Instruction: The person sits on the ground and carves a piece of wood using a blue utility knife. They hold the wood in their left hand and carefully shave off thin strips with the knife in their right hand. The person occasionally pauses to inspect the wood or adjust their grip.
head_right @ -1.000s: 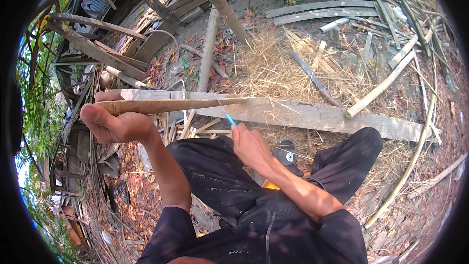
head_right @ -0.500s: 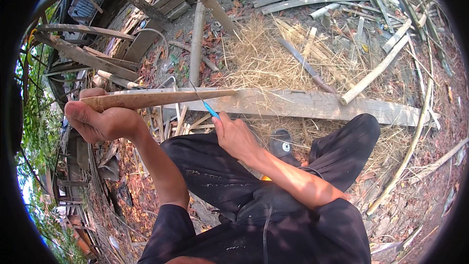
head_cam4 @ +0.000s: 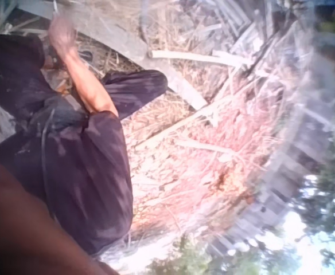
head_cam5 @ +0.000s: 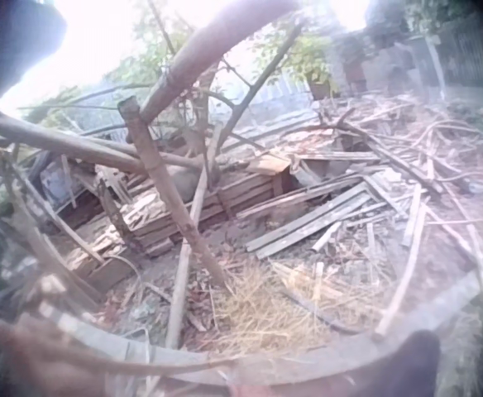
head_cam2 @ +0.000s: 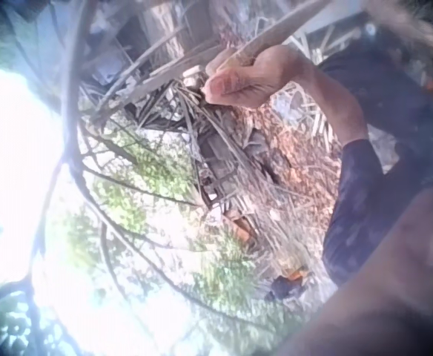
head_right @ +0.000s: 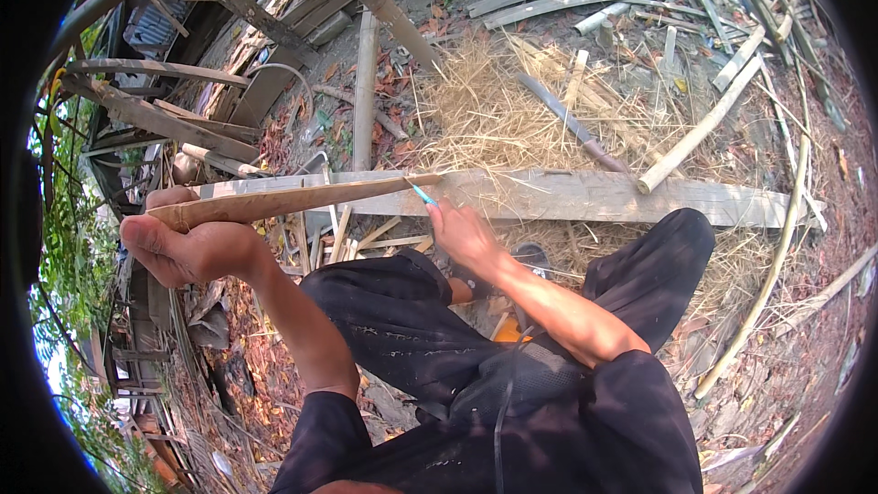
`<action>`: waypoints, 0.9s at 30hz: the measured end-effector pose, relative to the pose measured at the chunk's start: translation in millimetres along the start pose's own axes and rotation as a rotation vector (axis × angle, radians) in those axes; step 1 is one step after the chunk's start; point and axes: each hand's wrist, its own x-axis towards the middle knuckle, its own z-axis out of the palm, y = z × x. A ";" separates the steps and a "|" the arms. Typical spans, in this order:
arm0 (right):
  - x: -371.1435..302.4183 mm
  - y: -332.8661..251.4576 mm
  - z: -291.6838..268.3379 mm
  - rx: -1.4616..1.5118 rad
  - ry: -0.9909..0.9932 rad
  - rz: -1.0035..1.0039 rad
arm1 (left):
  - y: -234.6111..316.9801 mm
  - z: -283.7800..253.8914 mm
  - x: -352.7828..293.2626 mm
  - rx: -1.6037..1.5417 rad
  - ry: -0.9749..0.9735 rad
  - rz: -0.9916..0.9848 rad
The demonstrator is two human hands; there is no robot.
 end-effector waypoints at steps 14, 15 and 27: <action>22.8 72.9 36.4 -0.058 0.067 0.110 | -2.2 8.1 2.0 0.096 0.056 -0.043; 26.3 71.1 31.6 -0.051 0.050 0.111 | -6.0 3.6 3.3 0.124 0.043 -0.014; 44.1 52.6 40.5 -0.102 -0.024 0.086 | -18.3 -19.8 11.0 0.207 0.090 0.007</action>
